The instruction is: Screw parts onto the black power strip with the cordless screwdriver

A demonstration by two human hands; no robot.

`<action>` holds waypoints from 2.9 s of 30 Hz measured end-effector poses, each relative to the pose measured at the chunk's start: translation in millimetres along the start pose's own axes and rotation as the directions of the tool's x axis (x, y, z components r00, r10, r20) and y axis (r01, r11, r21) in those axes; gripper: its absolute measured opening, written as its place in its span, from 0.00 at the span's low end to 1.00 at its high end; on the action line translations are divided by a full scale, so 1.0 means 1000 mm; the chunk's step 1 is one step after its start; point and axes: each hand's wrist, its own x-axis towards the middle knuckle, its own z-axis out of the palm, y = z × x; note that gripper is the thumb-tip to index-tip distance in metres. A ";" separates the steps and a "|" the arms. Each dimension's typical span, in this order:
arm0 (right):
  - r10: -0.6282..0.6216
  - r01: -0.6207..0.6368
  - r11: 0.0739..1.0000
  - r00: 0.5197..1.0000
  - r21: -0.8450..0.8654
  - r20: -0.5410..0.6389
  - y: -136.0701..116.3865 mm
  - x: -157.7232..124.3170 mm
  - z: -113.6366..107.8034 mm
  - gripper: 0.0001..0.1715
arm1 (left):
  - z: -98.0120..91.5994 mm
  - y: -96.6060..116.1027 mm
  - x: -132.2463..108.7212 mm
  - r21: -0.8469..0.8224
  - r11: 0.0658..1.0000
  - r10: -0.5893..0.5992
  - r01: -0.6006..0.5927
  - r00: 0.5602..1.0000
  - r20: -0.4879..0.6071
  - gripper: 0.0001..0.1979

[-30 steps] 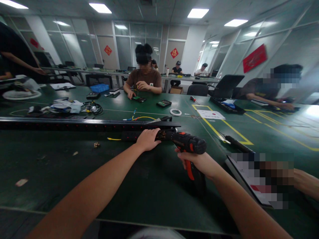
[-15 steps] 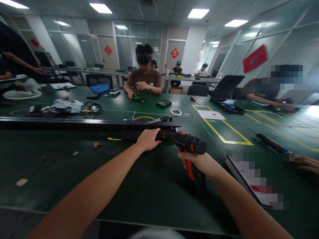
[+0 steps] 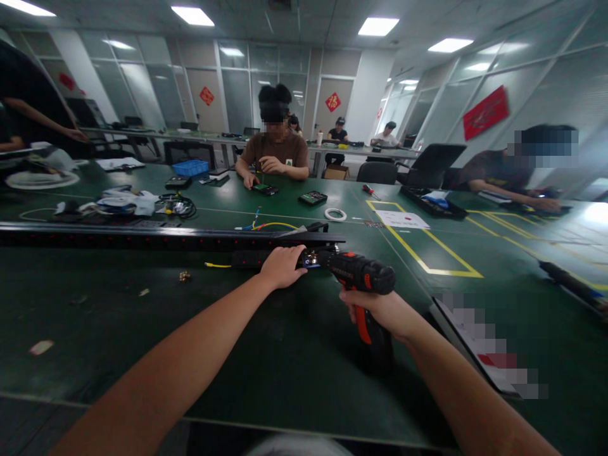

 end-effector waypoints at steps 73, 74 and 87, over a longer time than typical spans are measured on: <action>0.027 -0.027 0.999 1.000 0.023 -0.001 -0.007 -0.003 0.002 0.13 | -0.002 0.000 -0.001 -0.016 1.000 -0.011 0.011 1.000 -0.007 0.32; 0.027 -0.026 0.999 1.000 0.021 -0.002 -0.007 -0.003 0.002 0.13 | -0.002 0.000 -0.001 -0.016 1.000 -0.011 0.011 1.000 -0.006 0.32; 0.023 -0.023 0.999 1.000 0.028 0.005 -0.009 -0.002 0.002 0.13 | 0.000 -0.001 -0.001 -0.011 1.000 -0.009 0.009 1.000 -0.013 0.33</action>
